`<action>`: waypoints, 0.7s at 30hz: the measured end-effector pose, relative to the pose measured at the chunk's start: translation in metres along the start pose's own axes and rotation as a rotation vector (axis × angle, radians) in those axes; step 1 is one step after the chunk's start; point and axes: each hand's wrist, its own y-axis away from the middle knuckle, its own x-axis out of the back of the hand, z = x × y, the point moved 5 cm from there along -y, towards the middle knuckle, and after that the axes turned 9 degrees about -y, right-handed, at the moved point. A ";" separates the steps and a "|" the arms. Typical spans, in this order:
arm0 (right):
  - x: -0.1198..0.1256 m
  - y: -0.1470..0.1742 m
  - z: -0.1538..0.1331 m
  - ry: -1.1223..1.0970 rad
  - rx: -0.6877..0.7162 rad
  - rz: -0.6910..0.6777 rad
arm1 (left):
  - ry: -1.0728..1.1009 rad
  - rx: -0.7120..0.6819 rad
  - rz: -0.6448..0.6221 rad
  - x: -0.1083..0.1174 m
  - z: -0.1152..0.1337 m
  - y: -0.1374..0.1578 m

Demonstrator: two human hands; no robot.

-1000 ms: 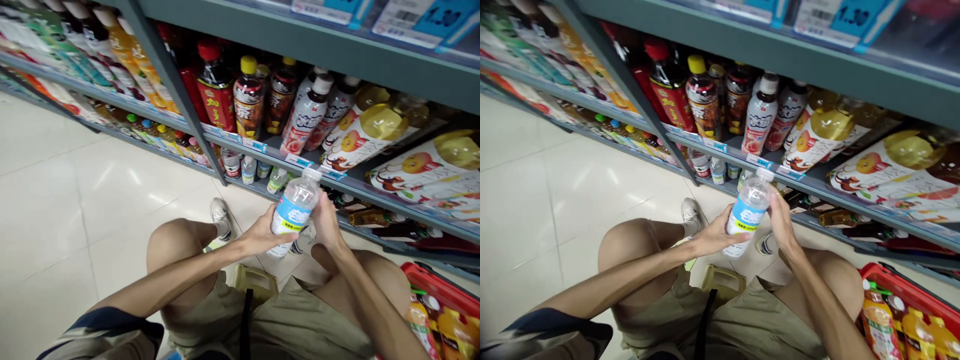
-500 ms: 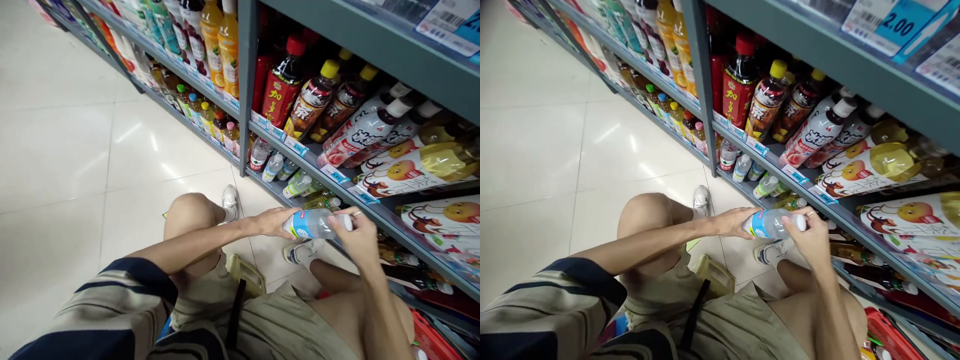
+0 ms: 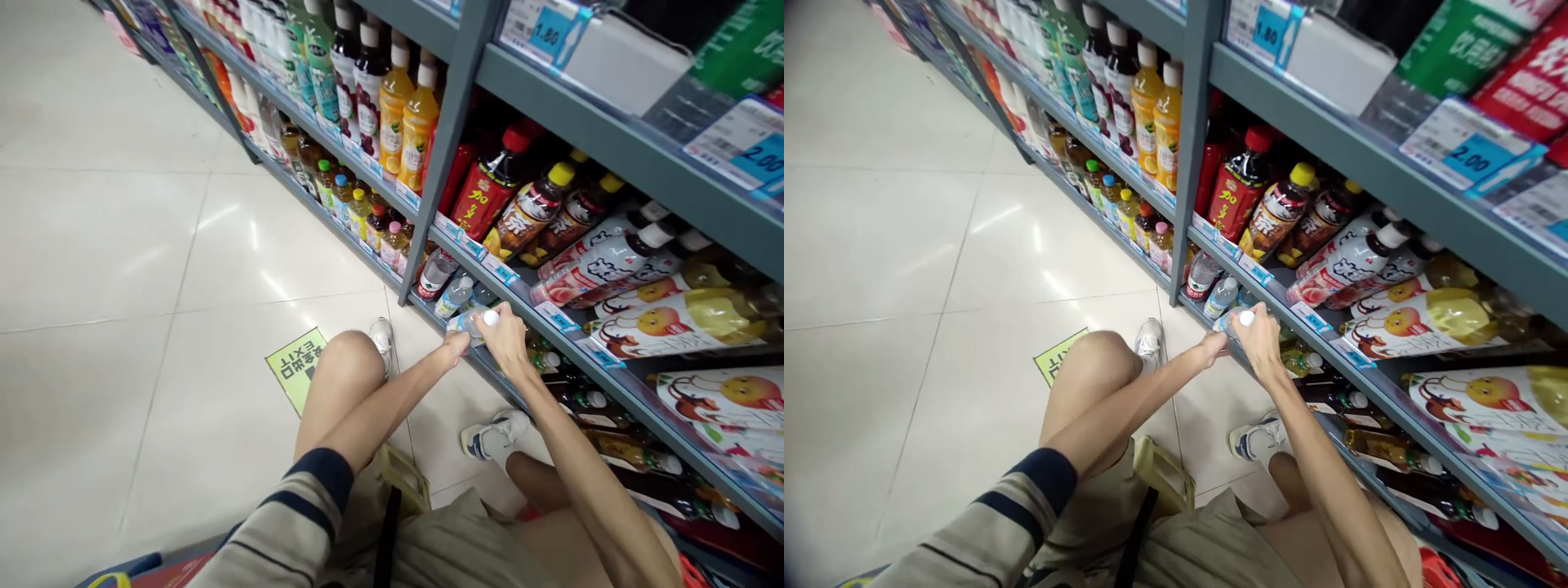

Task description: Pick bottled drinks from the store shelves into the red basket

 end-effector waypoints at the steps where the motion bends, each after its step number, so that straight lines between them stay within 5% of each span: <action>1: -0.006 -0.005 -0.003 0.019 0.000 0.005 | 0.059 0.025 0.036 0.001 0.000 -0.008; 9: -0.050 -0.026 0.003 0.133 0.035 -0.033 | 0.337 0.134 0.113 -0.004 -0.024 -0.047; 21: -0.088 -0.059 0.031 0.118 -0.065 -0.117 | 0.425 0.210 0.108 -0.012 -0.050 -0.092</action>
